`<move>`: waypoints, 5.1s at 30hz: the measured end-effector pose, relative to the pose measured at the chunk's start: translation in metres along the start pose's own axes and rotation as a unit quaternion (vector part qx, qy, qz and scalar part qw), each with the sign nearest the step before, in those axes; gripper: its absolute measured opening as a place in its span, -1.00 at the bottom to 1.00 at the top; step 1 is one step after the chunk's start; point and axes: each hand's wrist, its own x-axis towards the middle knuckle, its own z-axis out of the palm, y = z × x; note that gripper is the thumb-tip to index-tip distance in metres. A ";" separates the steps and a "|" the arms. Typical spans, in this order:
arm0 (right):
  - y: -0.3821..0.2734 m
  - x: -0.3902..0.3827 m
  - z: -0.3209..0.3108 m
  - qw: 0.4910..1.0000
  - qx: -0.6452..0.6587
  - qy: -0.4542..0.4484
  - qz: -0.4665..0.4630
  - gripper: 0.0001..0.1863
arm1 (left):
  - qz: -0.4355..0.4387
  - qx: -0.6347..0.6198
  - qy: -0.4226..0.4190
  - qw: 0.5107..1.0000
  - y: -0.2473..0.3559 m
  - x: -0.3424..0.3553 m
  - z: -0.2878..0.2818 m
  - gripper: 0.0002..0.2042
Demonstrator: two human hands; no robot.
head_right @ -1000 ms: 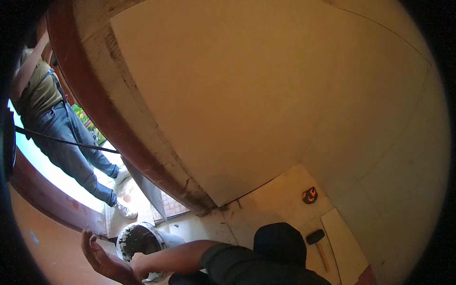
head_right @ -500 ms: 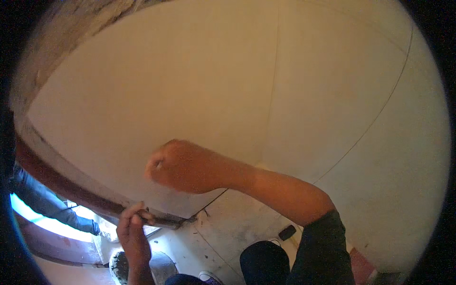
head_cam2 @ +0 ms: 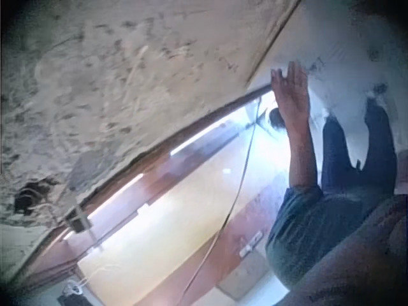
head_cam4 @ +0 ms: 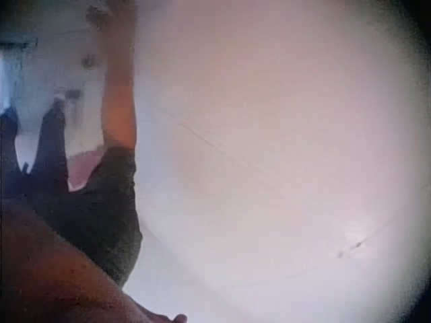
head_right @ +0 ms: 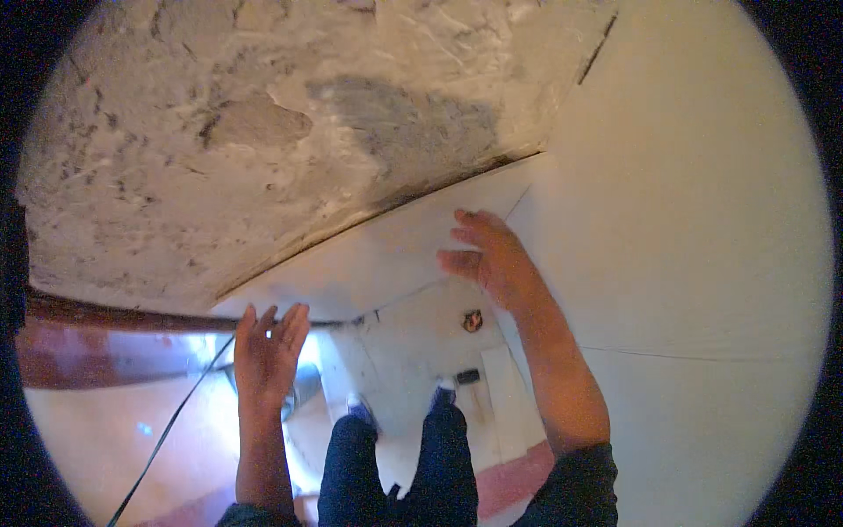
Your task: The person scoops mortar from a bucket using a trowel and spreads it onto the back of a tile.
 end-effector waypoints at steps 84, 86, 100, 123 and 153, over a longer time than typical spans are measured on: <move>0.069 -0.061 -0.072 0.973 0.191 0.066 0.107 -0.61 | 0.033 0.017 0.091 0.995 -0.093 -0.063 -0.003 -0.56; 0.075 -0.072 -0.075 0.975 0.189 0.057 0.101 -0.57 | 0.026 0.028 0.096 0.995 -0.095 -0.073 -0.003 -0.55; 0.104 -0.187 -0.076 0.975 0.185 0.090 0.088 -0.51 | 0.010 0.052 0.118 0.992 -0.109 -0.164 -0.048 -0.48; 0.291 -0.201 -0.106 0.935 0.229 0.226 0.151 -0.49 | -0.092 0.032 0.209 0.973 -0.172 -0.134 -0.217 -0.51; 0.341 -0.188 -0.108 0.959 0.225 0.160 0.054 -0.53 | -0.029 0.059 0.055 0.996 -0.175 -0.105 -0.268 -0.52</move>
